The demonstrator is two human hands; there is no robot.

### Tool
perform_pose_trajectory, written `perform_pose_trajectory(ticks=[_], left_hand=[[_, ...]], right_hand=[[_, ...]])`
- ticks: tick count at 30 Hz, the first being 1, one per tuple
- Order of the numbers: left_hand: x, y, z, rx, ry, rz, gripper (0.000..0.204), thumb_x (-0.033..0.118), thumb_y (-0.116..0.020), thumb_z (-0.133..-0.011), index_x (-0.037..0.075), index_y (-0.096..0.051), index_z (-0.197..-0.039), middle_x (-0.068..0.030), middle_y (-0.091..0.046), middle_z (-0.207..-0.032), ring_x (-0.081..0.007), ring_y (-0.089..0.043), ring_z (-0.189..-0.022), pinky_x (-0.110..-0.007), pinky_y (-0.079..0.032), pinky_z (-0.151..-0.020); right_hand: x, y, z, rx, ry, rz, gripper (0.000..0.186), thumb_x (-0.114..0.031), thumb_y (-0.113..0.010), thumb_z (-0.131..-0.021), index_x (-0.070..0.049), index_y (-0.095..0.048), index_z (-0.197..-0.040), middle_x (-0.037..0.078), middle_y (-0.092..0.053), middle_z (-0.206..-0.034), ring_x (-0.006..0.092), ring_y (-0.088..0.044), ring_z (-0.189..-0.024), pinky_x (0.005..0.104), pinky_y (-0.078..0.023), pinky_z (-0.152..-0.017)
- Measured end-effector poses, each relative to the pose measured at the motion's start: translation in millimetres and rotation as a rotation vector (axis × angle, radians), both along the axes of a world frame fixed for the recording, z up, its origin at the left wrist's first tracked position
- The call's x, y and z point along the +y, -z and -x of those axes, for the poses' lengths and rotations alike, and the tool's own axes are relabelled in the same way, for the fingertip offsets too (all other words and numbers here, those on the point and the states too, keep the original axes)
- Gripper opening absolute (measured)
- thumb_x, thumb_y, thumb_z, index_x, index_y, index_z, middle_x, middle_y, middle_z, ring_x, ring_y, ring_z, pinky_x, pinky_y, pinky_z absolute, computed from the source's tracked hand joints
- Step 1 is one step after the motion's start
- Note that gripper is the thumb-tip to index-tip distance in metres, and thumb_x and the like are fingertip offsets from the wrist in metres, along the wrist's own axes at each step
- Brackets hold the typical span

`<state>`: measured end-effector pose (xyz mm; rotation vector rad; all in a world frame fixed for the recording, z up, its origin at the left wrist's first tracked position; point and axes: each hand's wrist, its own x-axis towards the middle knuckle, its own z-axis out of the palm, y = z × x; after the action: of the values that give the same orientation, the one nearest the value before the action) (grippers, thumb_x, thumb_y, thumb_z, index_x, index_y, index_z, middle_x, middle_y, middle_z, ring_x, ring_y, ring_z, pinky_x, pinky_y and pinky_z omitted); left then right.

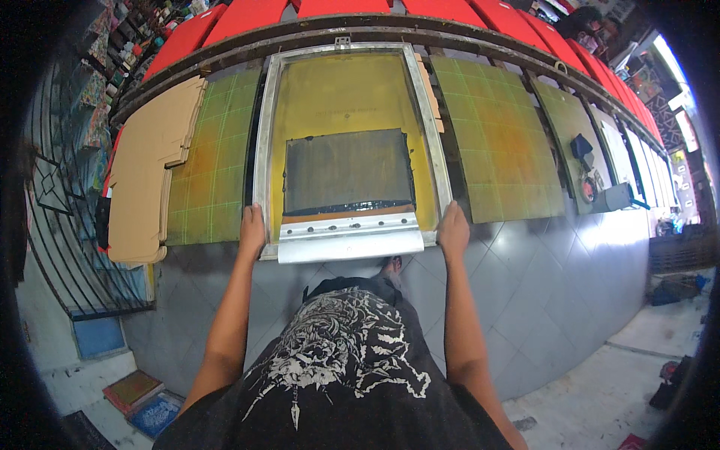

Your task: The person performs screen printing on cardboard pieces. The person lowers a screen over the cardboard, applies ink across the screen using a squeegee, and then lifts the printed cardboard to set it aside.

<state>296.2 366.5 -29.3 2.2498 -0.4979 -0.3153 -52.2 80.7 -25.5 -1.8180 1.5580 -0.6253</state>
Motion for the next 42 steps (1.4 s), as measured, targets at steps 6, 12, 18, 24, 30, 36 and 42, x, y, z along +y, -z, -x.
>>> perform_pose_trajectory(ticks=[6, 12, 18, 24, 30, 36, 42], left_hand=[[20.9, -36.7, 31.4, -0.245, 0.063, 0.096, 0.045, 0.029, -0.047, -0.094, -0.005, -0.045, -0.124, -0.0272, -0.049, -0.122, -0.0422, -0.046, -0.115, -0.045, -0.036, -0.098], [53.1, -32.9, 59.6, -0.506, 0.342, 0.029, 0.030, 0.016, -0.048, -0.091, -0.002, -0.053, -0.114, -0.0200, -0.052, -0.118, -0.0374, -0.047, -0.114, -0.046, -0.034, -0.100], [33.9, -32.8, 56.5, -0.567, 0.281, -0.071, 0.021, 0.009, -0.050, -0.087, 0.002, -0.057, -0.105, -0.0149, -0.055, -0.103, -0.0347, -0.049, -0.101, -0.045, -0.035, -0.093], [29.8, -26.7, 53.7, -0.629, 0.272, -0.120, 0.018, 0.009, -0.049, -0.087, 0.004, -0.058, -0.102, -0.0147, -0.054, -0.099, -0.0344, -0.049, -0.096, -0.044, -0.037, -0.087], [25.7, -26.3, 54.9, -0.640, 0.261, -0.073, 0.020, 0.008, -0.051, -0.084, 0.001, -0.056, -0.102, -0.0149, -0.055, -0.099, -0.0345, -0.048, -0.096, -0.045, -0.036, -0.088], [24.0, -17.3, 48.8, -0.639, 0.240, -0.092, 0.022, 0.011, -0.051, -0.083, 0.001, -0.056, -0.102, -0.0134, -0.057, -0.100, -0.0327, -0.049, -0.097, -0.045, -0.034, -0.090], [27.5, -13.2, 49.7, -0.626, 0.239, -0.066, 0.022, 0.010, -0.051, -0.082, 0.001, -0.056, -0.102, -0.0141, -0.057, -0.100, -0.0337, -0.047, -0.096, -0.046, -0.033, -0.091]], right_hand=[[18.3, -40.3, 16.1, -0.022, -0.127, 0.325, 0.042, -0.027, -0.057, -0.090, 0.001, -0.051, -0.121, 0.021, -0.051, -0.127, 0.0380, -0.046, -0.118, 0.0440, -0.037, -0.100], [79.4, -99.9, 3.2, 0.177, -0.958, 0.485, 0.056, -0.022, -0.074, -0.072, -0.002, -0.053, -0.119, 0.017, -0.053, -0.122, 0.0349, -0.047, -0.117, 0.0440, -0.038, -0.099], [69.6, -74.3, -17.1, 0.276, -1.060, 0.548, 0.054, -0.012, -0.074, -0.067, -0.005, -0.055, -0.117, 0.013, -0.056, -0.118, 0.0306, -0.051, -0.111, 0.0425, -0.040, -0.094], [52.9, -90.3, -27.6, 0.342, -1.163, 0.563, 0.048, -0.010, -0.070, -0.068, -0.003, -0.057, -0.114, 0.012, -0.060, -0.110, 0.0278, -0.055, -0.105, 0.0409, -0.041, -0.091], [19.1, -134.0, -58.5, 0.293, -1.127, 0.386, 0.037, -0.011, -0.069, -0.071, -0.005, -0.062, -0.107, 0.015, -0.065, -0.099, 0.0325, -0.060, -0.092, 0.0426, -0.046, -0.082], [4.8, -135.6, -81.5, 0.251, -1.046, 0.340, 0.031, -0.015, -0.071, -0.074, -0.006, -0.062, -0.102, 0.011, -0.062, -0.093, 0.0321, -0.060, -0.089, 0.0421, -0.048, -0.078], [-1.8, -135.9, -91.0, 0.284, -1.008, 0.327, 0.033, -0.018, -0.073, -0.074, -0.008, -0.062, -0.104, 0.010, -0.062, -0.101, 0.0302, -0.059, -0.093, 0.0400, -0.048, -0.079]])
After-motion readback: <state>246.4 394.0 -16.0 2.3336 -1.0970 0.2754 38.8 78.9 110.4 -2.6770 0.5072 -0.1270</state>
